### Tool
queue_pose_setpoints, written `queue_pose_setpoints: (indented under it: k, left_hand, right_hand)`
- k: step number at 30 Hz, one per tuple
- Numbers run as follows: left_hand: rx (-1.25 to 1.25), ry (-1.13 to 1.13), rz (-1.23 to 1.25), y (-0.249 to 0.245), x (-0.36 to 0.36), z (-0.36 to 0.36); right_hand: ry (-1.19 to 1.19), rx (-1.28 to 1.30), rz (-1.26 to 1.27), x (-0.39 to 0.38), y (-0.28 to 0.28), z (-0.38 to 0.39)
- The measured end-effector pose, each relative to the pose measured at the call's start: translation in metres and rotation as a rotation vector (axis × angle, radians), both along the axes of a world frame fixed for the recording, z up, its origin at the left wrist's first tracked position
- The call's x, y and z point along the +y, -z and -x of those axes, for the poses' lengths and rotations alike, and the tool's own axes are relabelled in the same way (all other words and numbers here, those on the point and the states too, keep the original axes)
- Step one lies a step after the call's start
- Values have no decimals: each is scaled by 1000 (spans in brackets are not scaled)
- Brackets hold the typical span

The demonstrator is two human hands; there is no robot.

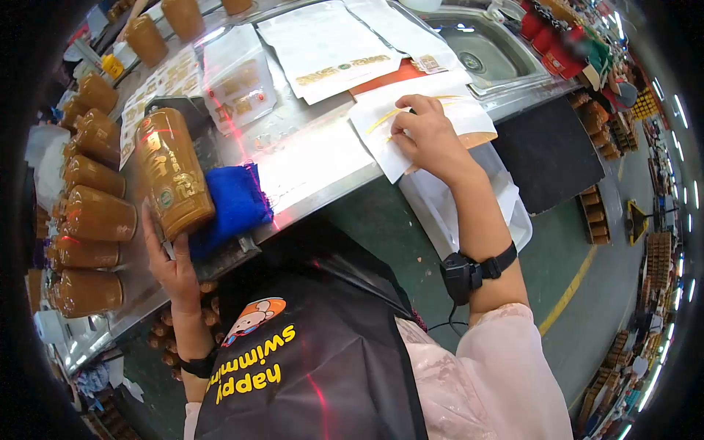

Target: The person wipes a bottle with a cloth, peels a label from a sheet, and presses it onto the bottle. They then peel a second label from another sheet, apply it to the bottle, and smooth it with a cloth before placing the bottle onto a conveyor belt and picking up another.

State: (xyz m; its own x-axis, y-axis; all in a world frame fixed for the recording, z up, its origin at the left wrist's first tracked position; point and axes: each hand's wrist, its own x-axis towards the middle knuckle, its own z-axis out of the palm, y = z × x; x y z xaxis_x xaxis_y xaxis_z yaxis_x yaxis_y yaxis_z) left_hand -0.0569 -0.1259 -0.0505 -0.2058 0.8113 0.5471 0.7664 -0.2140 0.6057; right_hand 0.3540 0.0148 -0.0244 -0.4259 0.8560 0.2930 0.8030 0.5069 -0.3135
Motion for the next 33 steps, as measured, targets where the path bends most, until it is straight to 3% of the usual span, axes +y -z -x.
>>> queue_pose_setpoints:
  k: [3, 6, 12, 18, 26, 30, 33]
  left_hand:
    - [415, -34, -84, -18, 1, 6]
    - [486, -36, -135, -29, 3, 4]
    - [405, -34, -155, -16, 6, 1]
    - [324, -40, -144, -9, 6, 2]
    - [304, -20, -98, -8, 4, 4]
    - [460, -55, -114, -21, 2, 3]
    - [440, -53, -112, -21, 2, 0]
  right_hand:
    - [-12, 36, -20, -2, -10, 3]
    - [-3, 89, 22, -4, -19, 8]
    - [70, -112, 36, -7, -11, 8]
    - [127, -116, 18, -5, -7, 0]
    - [12, 79, 28, -8, -18, 6]
    - [-111, 175, -15, -11, -36, 37]
    - [-206, 288, 36, -20, -49, 79]
